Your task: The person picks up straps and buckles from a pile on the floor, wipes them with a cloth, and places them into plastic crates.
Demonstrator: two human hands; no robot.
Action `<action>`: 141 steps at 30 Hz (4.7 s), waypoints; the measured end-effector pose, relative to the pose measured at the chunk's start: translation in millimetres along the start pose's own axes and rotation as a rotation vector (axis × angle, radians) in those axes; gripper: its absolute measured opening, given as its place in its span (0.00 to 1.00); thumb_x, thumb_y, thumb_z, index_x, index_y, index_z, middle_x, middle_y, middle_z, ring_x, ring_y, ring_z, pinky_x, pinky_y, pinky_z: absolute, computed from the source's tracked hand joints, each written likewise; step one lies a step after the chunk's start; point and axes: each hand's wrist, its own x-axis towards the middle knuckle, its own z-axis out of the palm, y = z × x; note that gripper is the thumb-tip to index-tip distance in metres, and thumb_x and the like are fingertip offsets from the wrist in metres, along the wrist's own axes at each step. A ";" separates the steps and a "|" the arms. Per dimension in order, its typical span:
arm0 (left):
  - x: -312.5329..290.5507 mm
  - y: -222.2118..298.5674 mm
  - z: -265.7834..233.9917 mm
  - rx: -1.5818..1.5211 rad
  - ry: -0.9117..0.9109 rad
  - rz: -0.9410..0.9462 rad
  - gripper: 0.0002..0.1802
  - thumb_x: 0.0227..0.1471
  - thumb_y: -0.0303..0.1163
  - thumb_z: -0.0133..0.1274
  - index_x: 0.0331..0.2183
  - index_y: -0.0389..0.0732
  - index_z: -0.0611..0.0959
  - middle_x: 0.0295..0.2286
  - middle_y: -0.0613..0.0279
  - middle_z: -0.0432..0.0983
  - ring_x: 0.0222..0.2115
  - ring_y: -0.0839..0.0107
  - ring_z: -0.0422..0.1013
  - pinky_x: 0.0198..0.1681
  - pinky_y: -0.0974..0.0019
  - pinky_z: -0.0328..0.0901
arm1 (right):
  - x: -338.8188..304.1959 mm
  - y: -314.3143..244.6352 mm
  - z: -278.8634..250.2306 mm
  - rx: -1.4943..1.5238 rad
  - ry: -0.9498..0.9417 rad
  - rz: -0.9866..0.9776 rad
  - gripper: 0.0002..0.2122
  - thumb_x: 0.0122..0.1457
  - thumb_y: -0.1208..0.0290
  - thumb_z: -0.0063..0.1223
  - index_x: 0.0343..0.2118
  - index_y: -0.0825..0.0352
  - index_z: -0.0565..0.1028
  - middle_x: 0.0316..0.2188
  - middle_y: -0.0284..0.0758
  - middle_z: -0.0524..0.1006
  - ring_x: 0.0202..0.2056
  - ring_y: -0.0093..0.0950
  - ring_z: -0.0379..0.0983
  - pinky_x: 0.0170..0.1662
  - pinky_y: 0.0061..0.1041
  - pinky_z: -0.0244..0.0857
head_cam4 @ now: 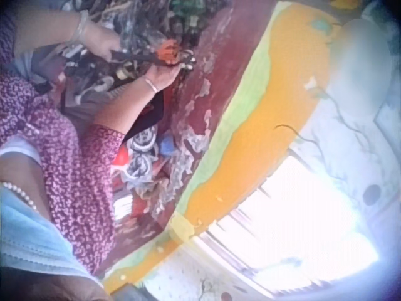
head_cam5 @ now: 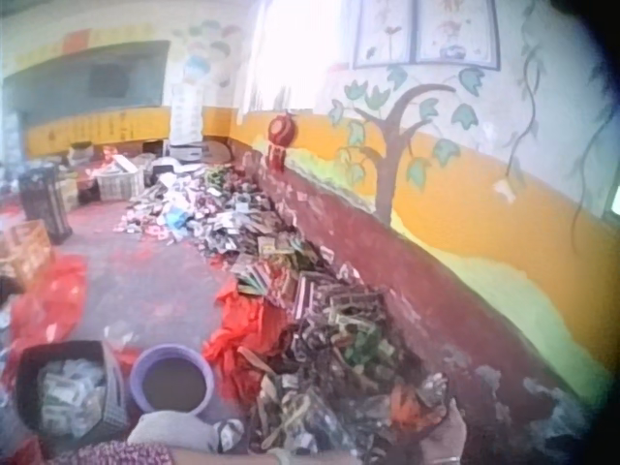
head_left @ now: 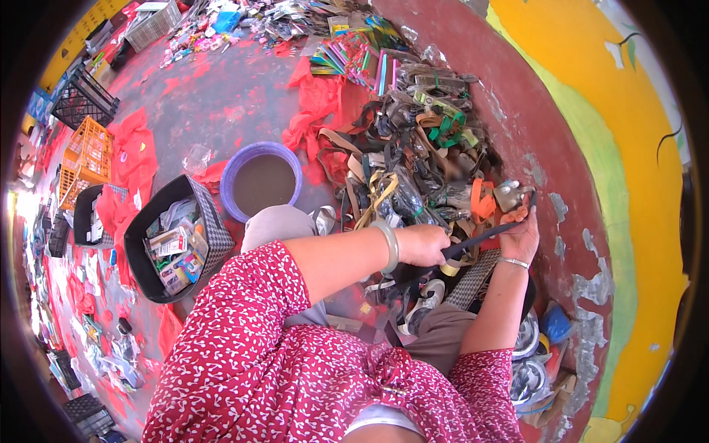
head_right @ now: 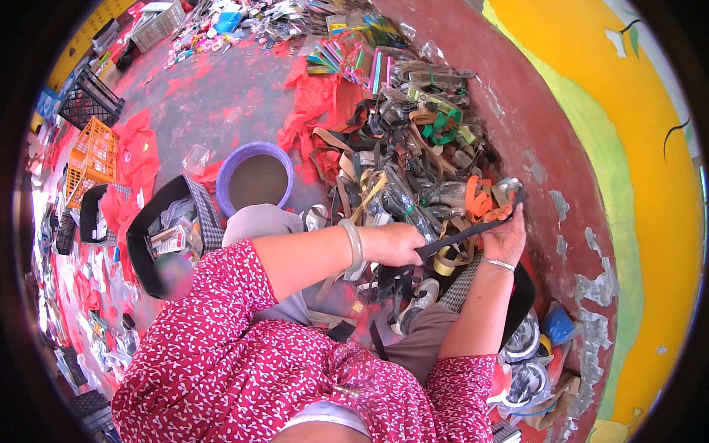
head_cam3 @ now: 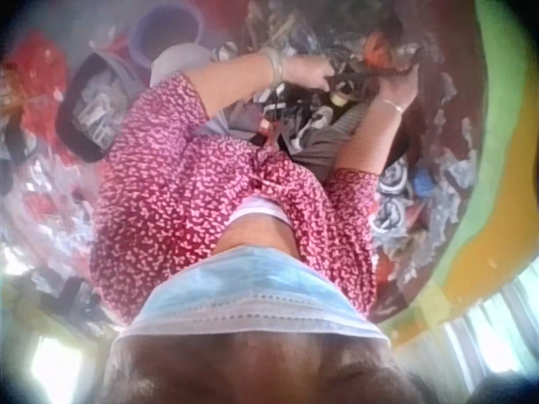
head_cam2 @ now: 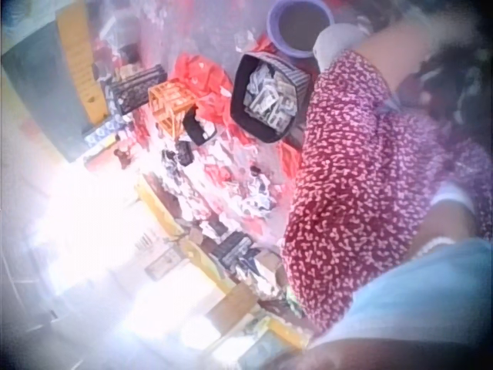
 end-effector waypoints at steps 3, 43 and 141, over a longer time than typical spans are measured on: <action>-1.1 -2.9 -10.8 -0.067 -0.084 -0.040 0.14 0.40 0.37 0.53 0.25 0.35 0.78 0.21 0.46 0.72 0.25 0.50 0.70 0.31 0.56 0.64 | 8.9 -20.2 -28.7 -0.024 -0.080 -0.066 0.10 0.58 0.66 0.43 0.40 0.65 0.68 0.19 0.25 0.65 0.20 0.17 0.60 0.24 0.18 0.56; -56.6 -50.7 -184.5 -1.677 1.087 0.436 0.15 0.56 0.34 0.39 0.38 0.30 0.68 0.38 0.45 0.70 0.41 0.54 0.69 0.36 0.62 0.70 | -55.2 61.2 51.1 -1.229 -0.852 0.719 0.10 0.53 0.67 0.49 0.22 0.69 0.74 0.16 0.32 0.75 0.20 0.20 0.71 0.31 0.18 0.64; -65.2 108.0 -37.0 -1.426 0.339 0.215 0.20 0.57 0.38 0.36 0.47 0.36 0.67 0.44 0.46 0.67 0.48 0.58 0.63 0.50 0.56 0.58 | -235.8 -105.3 -34.9 -0.211 -0.537 -0.488 0.26 0.58 0.55 0.36 0.53 0.72 0.57 0.53 0.46 0.60 0.55 0.42 0.55 0.57 0.42 0.46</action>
